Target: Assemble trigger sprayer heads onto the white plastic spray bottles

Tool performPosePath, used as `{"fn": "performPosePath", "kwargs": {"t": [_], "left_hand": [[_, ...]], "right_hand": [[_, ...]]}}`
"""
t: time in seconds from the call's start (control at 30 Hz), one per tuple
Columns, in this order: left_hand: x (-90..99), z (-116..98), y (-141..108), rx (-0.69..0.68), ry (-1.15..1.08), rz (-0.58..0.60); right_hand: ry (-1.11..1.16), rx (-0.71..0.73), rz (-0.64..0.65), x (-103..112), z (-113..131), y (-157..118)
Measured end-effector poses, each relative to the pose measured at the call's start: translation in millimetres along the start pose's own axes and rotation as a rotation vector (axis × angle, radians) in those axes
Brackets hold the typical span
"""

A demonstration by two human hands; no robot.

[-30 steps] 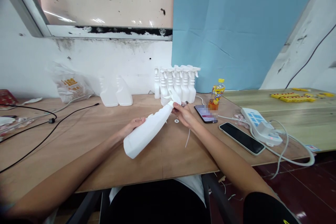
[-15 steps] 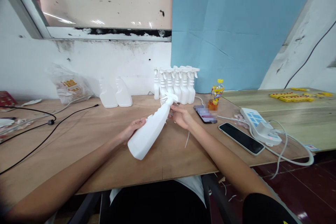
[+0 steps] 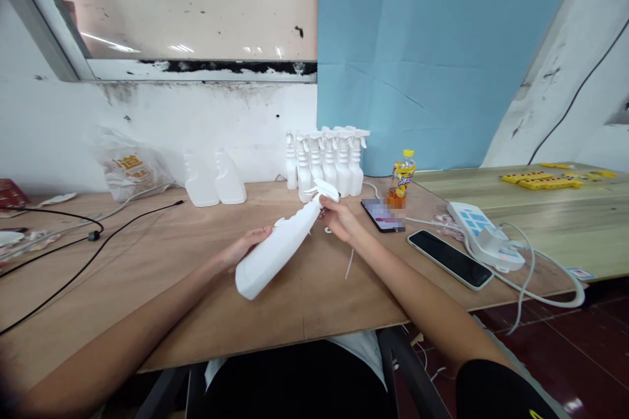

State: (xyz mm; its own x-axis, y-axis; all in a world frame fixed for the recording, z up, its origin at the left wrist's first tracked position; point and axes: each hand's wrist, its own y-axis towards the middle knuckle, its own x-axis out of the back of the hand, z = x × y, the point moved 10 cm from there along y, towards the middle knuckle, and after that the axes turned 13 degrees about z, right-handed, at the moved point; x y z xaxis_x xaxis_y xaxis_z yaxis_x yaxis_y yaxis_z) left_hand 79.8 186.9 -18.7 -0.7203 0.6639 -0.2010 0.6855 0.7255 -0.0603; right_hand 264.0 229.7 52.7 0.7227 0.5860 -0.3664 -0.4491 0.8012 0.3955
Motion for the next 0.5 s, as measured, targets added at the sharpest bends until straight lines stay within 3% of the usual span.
{"fn": "performPosePath", "kwargs": {"t": [0.1, 0.17, 0.23, 0.33, 0.5], "left_hand": [[-7.9, 2, -5, 0.109, 0.019, 0.147], [2.9, -6, -9, 0.104, 0.052, 0.144], [38.2, -29, -14, -0.043, 0.127, -0.040], [106.0, -69, -35, -0.333, 0.216, -0.373], [211.6, -96, -93, -0.633, 0.282, -0.776]], "right_hand": [[0.055, 0.050, 0.081, -4, 11, 2], [0.130, 0.128, 0.077, 3, 27, 2], [0.198, 0.218, 0.036, 21, 46, 2], [0.293, 0.307, -0.028, 57, 69, 0], [0.422, 0.247, -0.118, 103, 66, -1]]}}
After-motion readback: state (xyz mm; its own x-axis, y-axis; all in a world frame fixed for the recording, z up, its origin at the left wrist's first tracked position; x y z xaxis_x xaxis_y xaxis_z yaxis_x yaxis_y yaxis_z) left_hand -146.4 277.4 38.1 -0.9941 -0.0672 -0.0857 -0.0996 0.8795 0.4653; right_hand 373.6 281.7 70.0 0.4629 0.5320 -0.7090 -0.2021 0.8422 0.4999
